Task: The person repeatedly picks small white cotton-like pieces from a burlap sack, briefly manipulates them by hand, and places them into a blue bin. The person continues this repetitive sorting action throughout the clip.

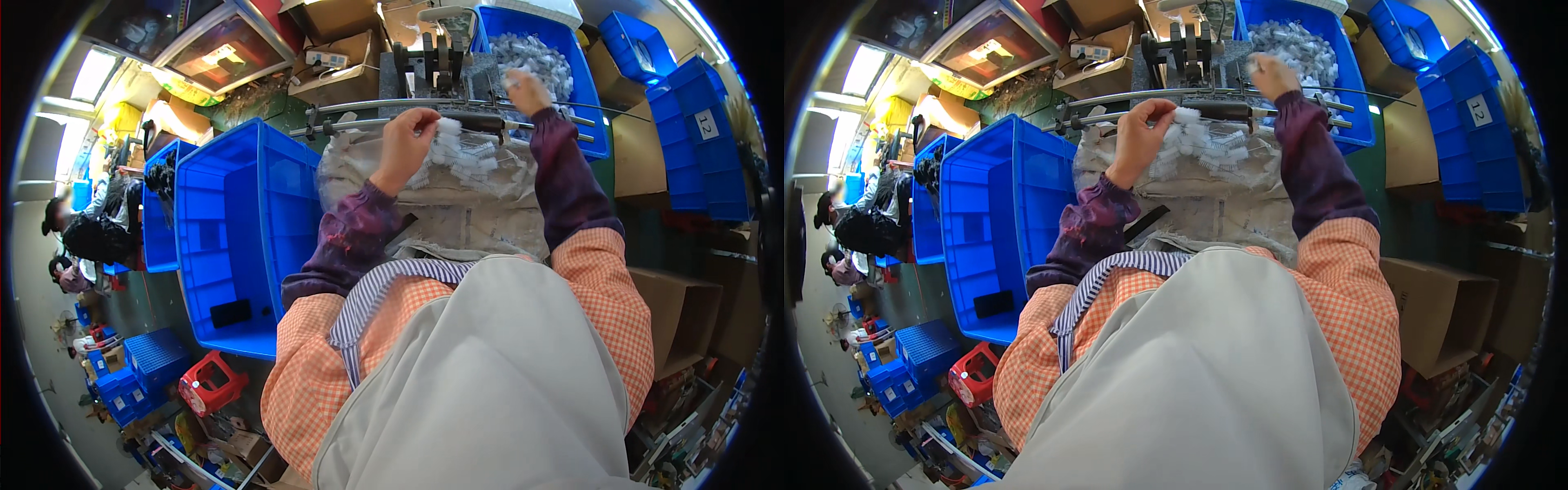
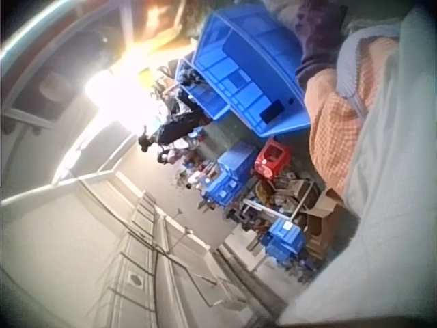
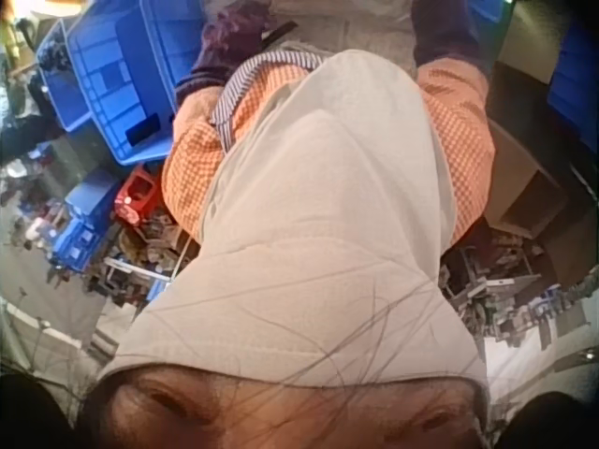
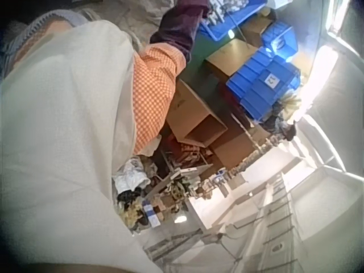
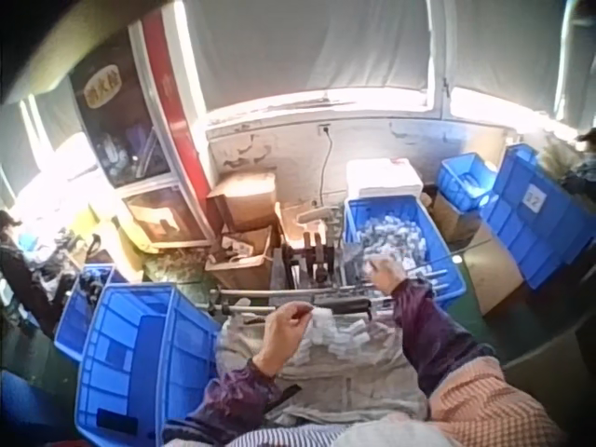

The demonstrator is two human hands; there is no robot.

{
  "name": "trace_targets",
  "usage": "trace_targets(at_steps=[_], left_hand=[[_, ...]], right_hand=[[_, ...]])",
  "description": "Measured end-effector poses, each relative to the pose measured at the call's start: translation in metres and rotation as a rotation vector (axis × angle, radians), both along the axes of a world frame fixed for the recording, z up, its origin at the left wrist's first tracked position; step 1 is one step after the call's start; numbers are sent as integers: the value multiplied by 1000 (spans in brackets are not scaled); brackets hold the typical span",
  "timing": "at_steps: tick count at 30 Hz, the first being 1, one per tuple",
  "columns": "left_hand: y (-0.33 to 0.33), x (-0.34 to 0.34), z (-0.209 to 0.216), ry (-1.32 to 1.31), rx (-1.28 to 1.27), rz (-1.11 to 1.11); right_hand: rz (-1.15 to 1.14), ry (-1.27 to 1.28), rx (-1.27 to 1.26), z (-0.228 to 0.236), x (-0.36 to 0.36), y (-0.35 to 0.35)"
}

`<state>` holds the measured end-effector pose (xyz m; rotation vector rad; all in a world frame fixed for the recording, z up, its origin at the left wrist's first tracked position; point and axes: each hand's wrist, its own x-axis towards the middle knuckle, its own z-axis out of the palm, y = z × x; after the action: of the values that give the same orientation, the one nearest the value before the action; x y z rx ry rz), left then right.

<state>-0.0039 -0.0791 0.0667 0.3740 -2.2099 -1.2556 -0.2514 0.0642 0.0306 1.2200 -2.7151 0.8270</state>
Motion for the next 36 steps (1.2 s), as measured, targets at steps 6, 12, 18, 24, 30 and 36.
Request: trace_targets(at_steps=[6, 12, 18, 24, 30, 36], left_hand=[[7, -11, -17, 8, 4, 4], [-30, 29, -75, -616, -572, 111], [-44, 50, -113, -549, -534, 61], [-50, 49, -124, -571, -575, 65], [-59, 50, -134, -482, -546, 58], [-64, 52, -137, -453, -398, 61]], right_hand=[[495, -669, -95, 10, 74, -15], [-59, 227, 92, -52, -4, -55], [-106, 298, 187, -60, -6, -75], [-50, 298, 126, -65, -14, -74], [-139, 131, 261, -51, -13, -76], [-329, 135, 407, -40, -3, -57]])
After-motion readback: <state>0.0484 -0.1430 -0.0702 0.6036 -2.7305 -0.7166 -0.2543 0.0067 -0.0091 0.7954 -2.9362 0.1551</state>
